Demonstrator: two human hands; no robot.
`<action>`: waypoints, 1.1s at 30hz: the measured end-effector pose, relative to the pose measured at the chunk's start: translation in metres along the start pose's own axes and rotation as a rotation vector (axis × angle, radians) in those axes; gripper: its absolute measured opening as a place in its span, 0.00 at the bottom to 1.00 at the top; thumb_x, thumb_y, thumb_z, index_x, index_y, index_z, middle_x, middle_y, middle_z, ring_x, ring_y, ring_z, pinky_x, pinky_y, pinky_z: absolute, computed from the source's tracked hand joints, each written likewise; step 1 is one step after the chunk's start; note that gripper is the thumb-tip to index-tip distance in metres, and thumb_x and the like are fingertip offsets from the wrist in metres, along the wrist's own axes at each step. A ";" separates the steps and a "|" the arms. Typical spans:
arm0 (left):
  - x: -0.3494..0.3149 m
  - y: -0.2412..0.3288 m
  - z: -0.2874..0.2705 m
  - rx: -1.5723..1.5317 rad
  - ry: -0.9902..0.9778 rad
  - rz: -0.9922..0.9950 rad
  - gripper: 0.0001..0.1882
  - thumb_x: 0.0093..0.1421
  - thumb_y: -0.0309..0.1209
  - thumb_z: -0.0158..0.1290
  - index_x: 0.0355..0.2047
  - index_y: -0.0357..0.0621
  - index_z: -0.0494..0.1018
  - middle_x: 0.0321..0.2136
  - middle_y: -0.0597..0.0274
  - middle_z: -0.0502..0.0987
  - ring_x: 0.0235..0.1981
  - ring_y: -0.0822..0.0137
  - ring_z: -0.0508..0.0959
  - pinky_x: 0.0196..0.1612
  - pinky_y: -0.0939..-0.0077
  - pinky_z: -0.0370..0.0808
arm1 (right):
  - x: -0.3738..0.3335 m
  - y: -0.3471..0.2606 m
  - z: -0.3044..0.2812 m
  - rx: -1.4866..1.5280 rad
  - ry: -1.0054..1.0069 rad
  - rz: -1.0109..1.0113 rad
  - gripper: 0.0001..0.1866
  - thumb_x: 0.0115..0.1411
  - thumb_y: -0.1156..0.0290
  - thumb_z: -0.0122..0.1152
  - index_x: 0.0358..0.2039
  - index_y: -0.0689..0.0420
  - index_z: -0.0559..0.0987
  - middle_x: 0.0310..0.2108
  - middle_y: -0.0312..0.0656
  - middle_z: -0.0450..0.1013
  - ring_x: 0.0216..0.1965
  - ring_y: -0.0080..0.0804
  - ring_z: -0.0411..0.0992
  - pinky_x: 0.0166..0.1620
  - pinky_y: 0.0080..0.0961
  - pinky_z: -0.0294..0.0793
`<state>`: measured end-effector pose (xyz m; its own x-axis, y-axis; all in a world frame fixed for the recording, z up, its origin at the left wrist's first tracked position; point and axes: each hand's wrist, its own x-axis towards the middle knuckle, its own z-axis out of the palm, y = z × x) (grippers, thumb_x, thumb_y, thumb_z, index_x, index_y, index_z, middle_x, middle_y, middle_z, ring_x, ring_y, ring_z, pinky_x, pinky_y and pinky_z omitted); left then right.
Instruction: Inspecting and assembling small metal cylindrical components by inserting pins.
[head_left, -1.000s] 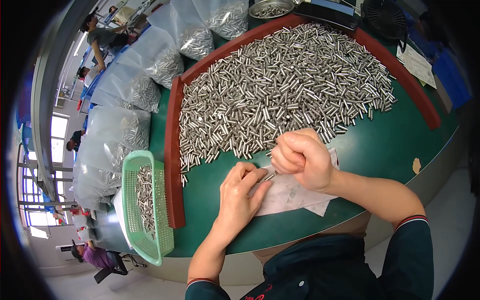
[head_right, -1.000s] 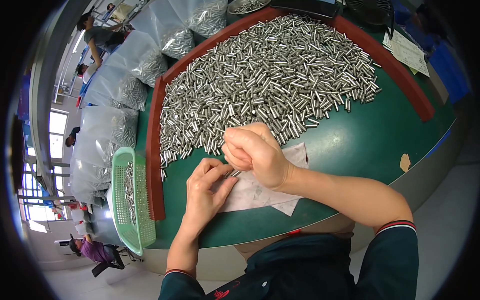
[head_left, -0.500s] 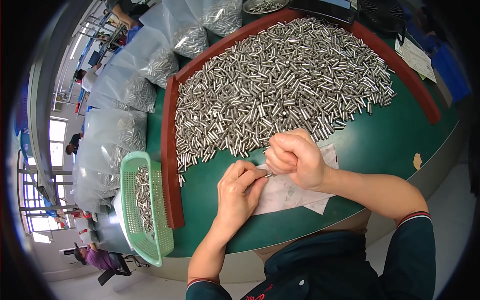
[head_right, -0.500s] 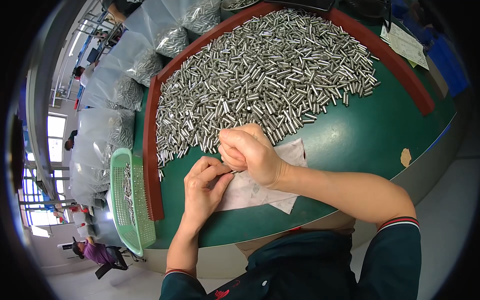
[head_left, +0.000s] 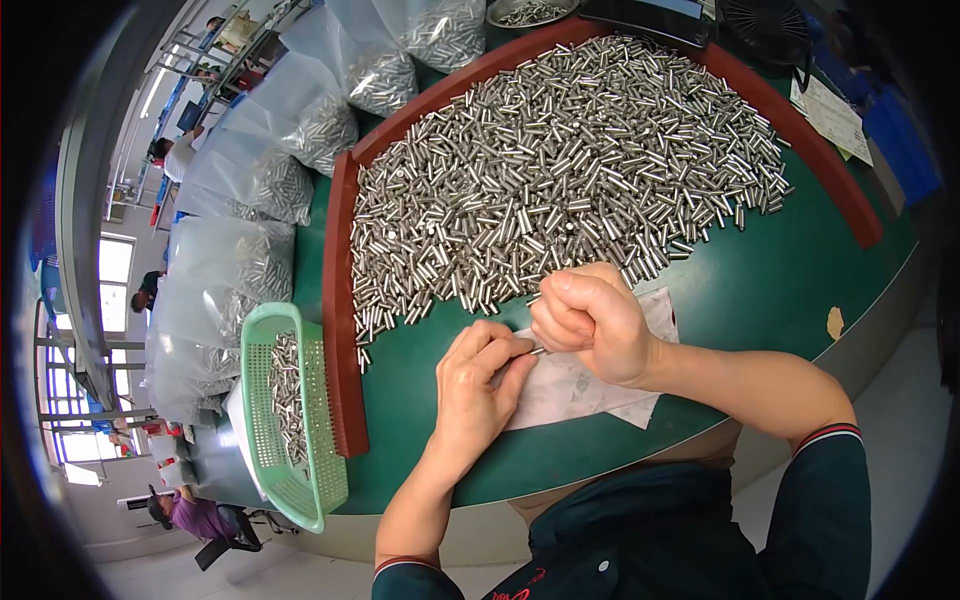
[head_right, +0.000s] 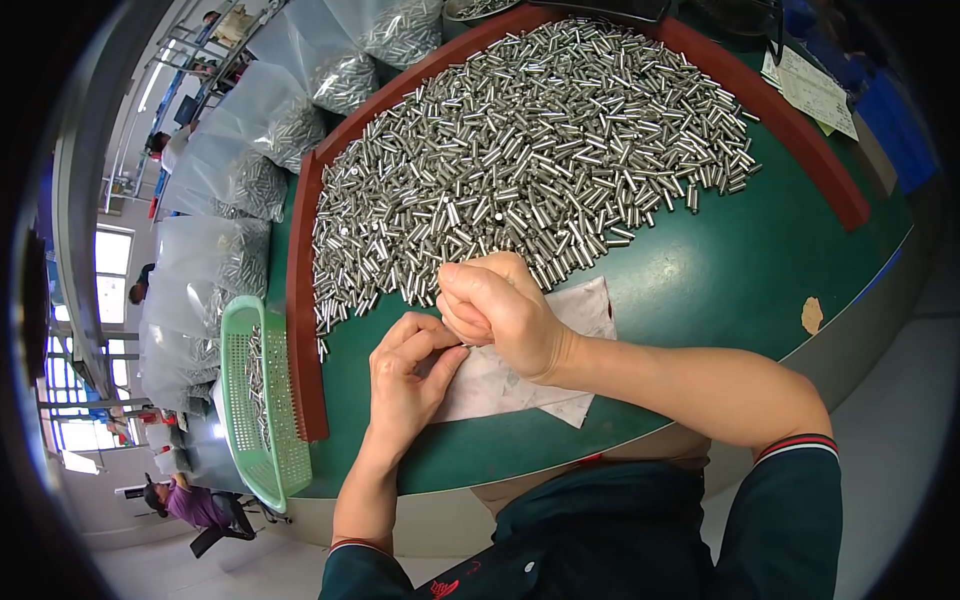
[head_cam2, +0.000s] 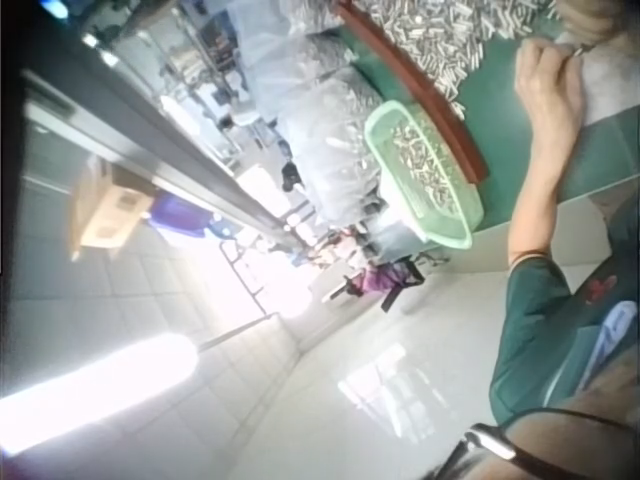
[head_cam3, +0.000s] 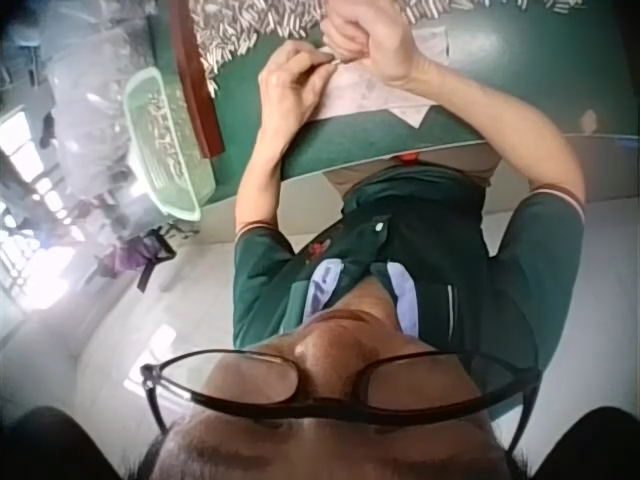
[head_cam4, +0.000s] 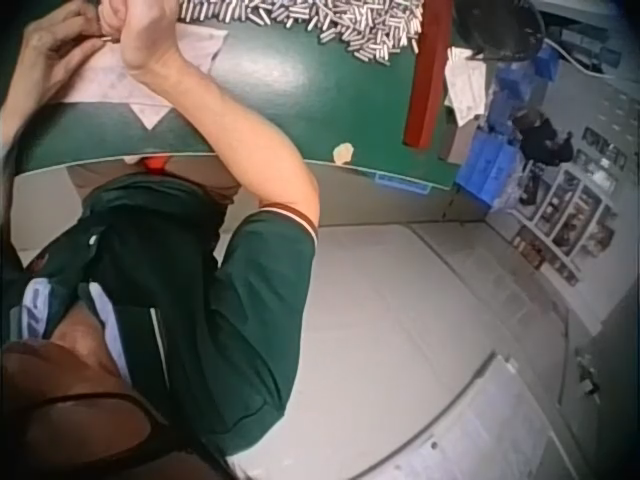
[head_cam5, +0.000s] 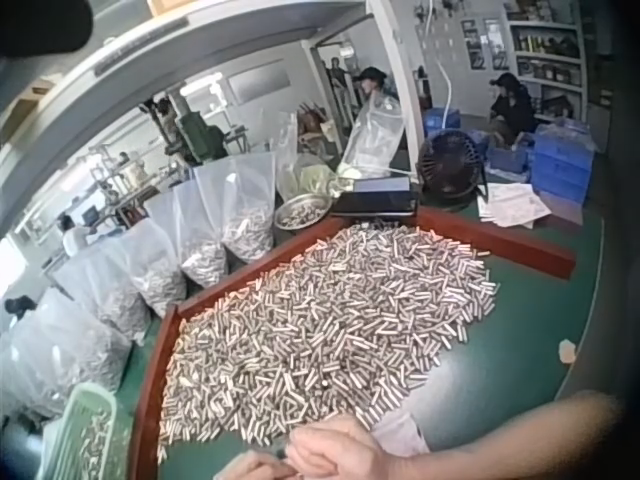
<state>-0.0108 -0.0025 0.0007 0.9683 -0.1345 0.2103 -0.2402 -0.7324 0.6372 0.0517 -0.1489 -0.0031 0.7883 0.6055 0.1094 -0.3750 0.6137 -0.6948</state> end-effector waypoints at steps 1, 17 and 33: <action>0.000 0.000 0.000 -0.005 -0.002 -0.006 0.07 0.40 0.21 0.57 0.22 0.38 0.72 0.23 0.60 0.70 0.24 0.61 0.70 0.27 0.72 0.68 | 0.000 0.000 0.000 -0.011 0.000 0.006 0.22 0.58 0.66 0.37 0.07 0.53 0.53 0.06 0.31 0.48 0.11 0.19 0.43 0.16 0.19 0.43; 0.001 0.011 -0.003 0.231 -0.008 0.219 0.07 0.45 0.22 0.53 0.27 0.37 0.70 0.24 0.57 0.67 0.24 0.58 0.70 0.25 0.68 0.69 | -0.004 -0.006 0.010 -0.075 0.008 0.027 0.20 0.56 0.71 0.37 0.07 0.54 0.53 0.08 0.32 0.49 0.12 0.19 0.46 0.18 0.18 0.45; 0.003 0.000 -0.011 -0.410 0.022 -0.259 0.13 0.44 0.18 0.54 0.34 0.34 0.72 0.24 0.59 0.73 0.24 0.73 0.73 0.29 0.84 0.71 | -0.002 -0.001 0.008 -0.055 0.000 0.024 0.22 0.59 0.69 0.38 0.08 0.54 0.54 0.08 0.30 0.50 0.13 0.18 0.46 0.18 0.18 0.45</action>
<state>-0.0084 0.0041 0.0097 0.9992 0.0345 0.0188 -0.0028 -0.4159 0.9094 0.0468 -0.1463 0.0026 0.7795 0.6197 0.0917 -0.3668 0.5702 -0.7350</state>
